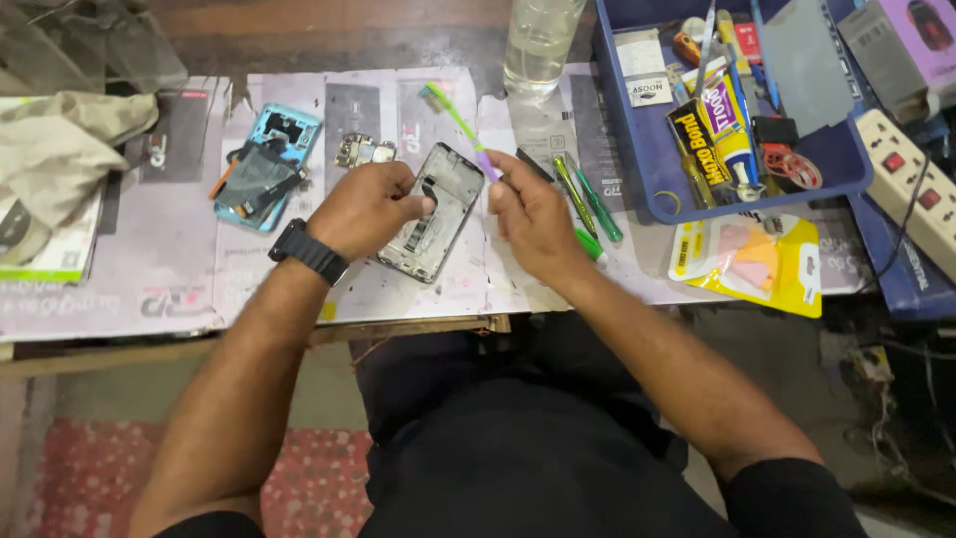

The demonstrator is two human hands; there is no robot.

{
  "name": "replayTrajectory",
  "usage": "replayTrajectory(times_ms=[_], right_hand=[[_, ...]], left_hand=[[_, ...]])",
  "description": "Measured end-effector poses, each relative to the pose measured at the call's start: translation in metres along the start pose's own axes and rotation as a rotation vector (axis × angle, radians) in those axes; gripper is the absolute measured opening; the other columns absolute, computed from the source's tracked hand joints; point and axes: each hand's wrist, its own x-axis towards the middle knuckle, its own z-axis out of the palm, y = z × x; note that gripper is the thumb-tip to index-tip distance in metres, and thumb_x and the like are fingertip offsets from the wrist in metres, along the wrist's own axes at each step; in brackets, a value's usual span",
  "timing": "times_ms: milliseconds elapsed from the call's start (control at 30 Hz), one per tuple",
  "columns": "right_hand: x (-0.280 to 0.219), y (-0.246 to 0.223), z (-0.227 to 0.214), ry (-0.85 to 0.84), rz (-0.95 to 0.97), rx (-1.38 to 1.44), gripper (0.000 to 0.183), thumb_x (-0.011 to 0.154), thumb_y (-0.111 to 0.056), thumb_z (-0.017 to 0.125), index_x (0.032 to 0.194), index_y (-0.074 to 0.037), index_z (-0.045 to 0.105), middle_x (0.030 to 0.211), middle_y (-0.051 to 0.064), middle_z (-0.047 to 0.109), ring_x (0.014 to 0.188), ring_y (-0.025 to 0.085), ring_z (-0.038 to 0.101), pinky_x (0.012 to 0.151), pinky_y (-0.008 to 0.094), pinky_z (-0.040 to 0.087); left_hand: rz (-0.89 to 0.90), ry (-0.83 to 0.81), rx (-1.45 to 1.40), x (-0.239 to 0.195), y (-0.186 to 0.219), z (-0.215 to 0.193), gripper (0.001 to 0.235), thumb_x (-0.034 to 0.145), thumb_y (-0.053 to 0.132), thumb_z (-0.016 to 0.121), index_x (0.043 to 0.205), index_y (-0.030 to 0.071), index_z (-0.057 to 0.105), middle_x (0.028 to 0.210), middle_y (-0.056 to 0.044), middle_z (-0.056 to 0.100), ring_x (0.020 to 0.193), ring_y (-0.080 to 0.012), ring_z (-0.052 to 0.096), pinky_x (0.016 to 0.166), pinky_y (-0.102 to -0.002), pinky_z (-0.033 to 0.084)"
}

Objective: The person cleans the interior of a disassembled smartphone using a green toothbrush and a liquid from a spray bottle. The person scrubs the inside of the phone frame and then sprays the liquid onto the components before scrubbing again.

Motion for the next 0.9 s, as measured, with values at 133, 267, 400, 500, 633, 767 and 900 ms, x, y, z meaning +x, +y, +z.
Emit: replayTrajectory(times_ms=[133,267,400,500,633,767,900], right_hand=[[0.010,0.001,-0.011,0.037,-0.003,0.042,0.041,0.106,-0.016,0.053,0.147,-0.007,0.053,0.085,-0.003,0.057,0.066,0.004,0.053,0.059,0.021,0.050],[0.010,0.008,-0.024,0.049,-0.070,0.164,0.039,0.109,-0.010,0.052,0.148,-0.004,0.052,0.097,0.002,0.061,0.071,0.006,0.055,0.065,0.022,0.050],[0.005,0.002,-0.035,-0.004,-0.238,-0.037,0.040,0.109,-0.004,0.051,0.149,-0.003,0.048,0.106,0.005,0.063,0.076,0.007,0.057,0.068,0.022,0.050],[0.004,0.000,-0.034,-0.026,-0.255,-0.174,0.044,0.106,-0.002,0.053,0.149,-0.004,0.045,0.102,0.004,0.063,0.071,0.007,0.054,0.064,0.022,0.047],[0.009,0.003,-0.032,-0.066,-0.268,-0.245,0.047,0.104,-0.001,0.053,0.151,-0.006,0.045,0.095,0.003,0.060,0.070,0.006,0.053,0.062,0.023,0.047],[0.022,0.007,-0.030,0.012,-0.361,-0.421,0.043,0.106,-0.001,0.060,0.147,-0.005,0.050,0.092,0.005,0.061,0.075,0.010,0.054,0.069,0.025,0.047],[0.025,0.006,-0.038,0.055,-0.314,-0.451,0.034,0.103,-0.002,0.062,0.137,-0.003,0.056,0.095,0.008,0.070,0.071,0.012,0.061,0.066,0.026,0.051]], left_hand=[[-0.018,-0.030,-0.241,0.014,-0.023,0.003,0.025,0.091,0.024,0.073,0.090,0.000,0.068,0.077,-0.012,0.064,0.071,-0.0195,0.057,0.064,-0.037,0.047],[-0.004,-0.147,-0.871,0.028,-0.039,0.007,0.018,0.094,0.014,0.065,0.104,-0.001,0.068,0.093,-0.007,0.068,0.082,-0.0140,0.062,0.074,-0.030,0.051],[-0.120,-0.222,-1.176,0.040,-0.033,-0.004,0.036,0.090,0.009,0.054,0.122,-0.001,0.067,0.103,-0.010,0.072,0.089,-0.0199,0.069,0.080,-0.033,0.057],[-0.247,-0.391,-1.421,0.045,-0.021,-0.014,0.043,0.090,0.016,0.046,0.125,-0.005,0.059,0.104,-0.021,0.072,0.091,-0.0375,0.073,0.081,-0.047,0.062],[-0.047,-0.618,-1.622,0.054,-0.005,-0.023,0.057,0.088,0.017,0.043,0.139,-0.008,0.052,0.119,-0.029,0.069,0.101,-0.0437,0.073,0.089,-0.054,0.061],[-0.016,-0.642,-1.611,0.067,0.004,-0.027,0.057,0.092,0.020,0.043,0.144,-0.002,0.046,0.126,-0.029,0.067,0.103,-0.0397,0.072,0.088,-0.059,0.061],[-0.045,-0.686,-1.650,0.078,0.000,-0.025,0.057,0.105,0.035,0.041,0.146,-0.004,0.048,0.123,-0.030,0.066,0.100,-0.0375,0.073,0.084,-0.055,0.062]])
